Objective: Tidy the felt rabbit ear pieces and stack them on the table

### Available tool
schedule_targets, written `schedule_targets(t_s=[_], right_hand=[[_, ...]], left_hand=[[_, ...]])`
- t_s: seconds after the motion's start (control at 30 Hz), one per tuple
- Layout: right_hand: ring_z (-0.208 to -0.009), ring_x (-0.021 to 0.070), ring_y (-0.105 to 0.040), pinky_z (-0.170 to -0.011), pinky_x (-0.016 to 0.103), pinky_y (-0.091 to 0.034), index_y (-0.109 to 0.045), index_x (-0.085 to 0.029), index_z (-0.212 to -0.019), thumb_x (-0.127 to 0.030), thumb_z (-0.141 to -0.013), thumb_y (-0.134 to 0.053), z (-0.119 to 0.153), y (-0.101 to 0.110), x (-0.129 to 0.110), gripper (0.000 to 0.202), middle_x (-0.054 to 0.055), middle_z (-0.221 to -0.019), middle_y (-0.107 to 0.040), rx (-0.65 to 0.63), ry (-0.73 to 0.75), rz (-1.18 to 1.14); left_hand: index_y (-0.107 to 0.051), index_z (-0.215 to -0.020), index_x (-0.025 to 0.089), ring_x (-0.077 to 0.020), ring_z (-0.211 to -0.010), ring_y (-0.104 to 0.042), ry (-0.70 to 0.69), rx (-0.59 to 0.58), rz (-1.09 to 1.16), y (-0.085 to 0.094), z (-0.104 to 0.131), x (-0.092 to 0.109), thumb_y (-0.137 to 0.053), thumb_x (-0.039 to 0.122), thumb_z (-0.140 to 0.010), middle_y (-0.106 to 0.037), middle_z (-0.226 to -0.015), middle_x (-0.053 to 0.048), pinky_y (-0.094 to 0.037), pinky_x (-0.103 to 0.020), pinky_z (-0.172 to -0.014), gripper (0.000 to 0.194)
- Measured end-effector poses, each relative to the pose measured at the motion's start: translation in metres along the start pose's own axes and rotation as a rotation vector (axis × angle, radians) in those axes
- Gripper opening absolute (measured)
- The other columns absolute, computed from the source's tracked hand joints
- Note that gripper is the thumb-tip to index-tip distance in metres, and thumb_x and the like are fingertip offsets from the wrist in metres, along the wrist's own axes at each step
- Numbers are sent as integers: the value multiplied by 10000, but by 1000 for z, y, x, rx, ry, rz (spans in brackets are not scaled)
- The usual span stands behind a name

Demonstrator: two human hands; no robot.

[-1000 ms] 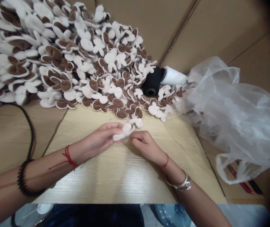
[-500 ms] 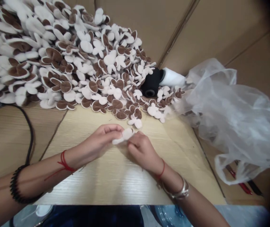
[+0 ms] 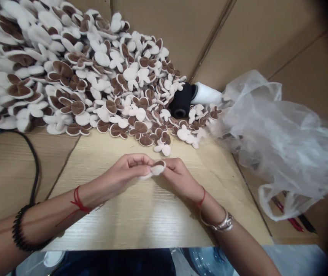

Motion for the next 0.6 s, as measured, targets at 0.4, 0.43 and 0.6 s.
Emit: schedule_targets(t_s=[0.4,0.43,0.6], right_hand=[[-528,92,-278,-549,251,-265,-277,-195,-526,-153,-782,-396,6,6,-13,286,-51,-527,-269,53,56,-79],[-528,94,-292,-566,256,-279,-275,-194,-526,-140,-780,-389,8,5,-17,284,-52,-521,-277,36,109,-44],[-538,98,-333,-624,279,-296,-283,-192,-544,-111,-752,-391,11,-8,-22,249,-51,-525,-319,-80,256,143]], left_hand=[[-620,-806,147,-114,-661,-479,-88,175,-96,4,-4,-4,-636,297,-754,-566,-727,5,-350,-216,-602,160],[-613,-790,146,-112,-659,-478,-101,195,-131,5,-6,-5,-630,289,-758,-558,-715,10,-349,-214,-603,147],[-604,-764,151,-93,-636,-458,-120,243,-116,3,-10,-7,-618,274,-776,-540,-699,26,-344,-204,-593,124]])
Point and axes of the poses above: each hand's wrist, its own z-axis away from the middle knuckle, its own y-axis out of the back of the hand, x = y × z, the point moved 1 cm from there along -z, towards the middle knuckle
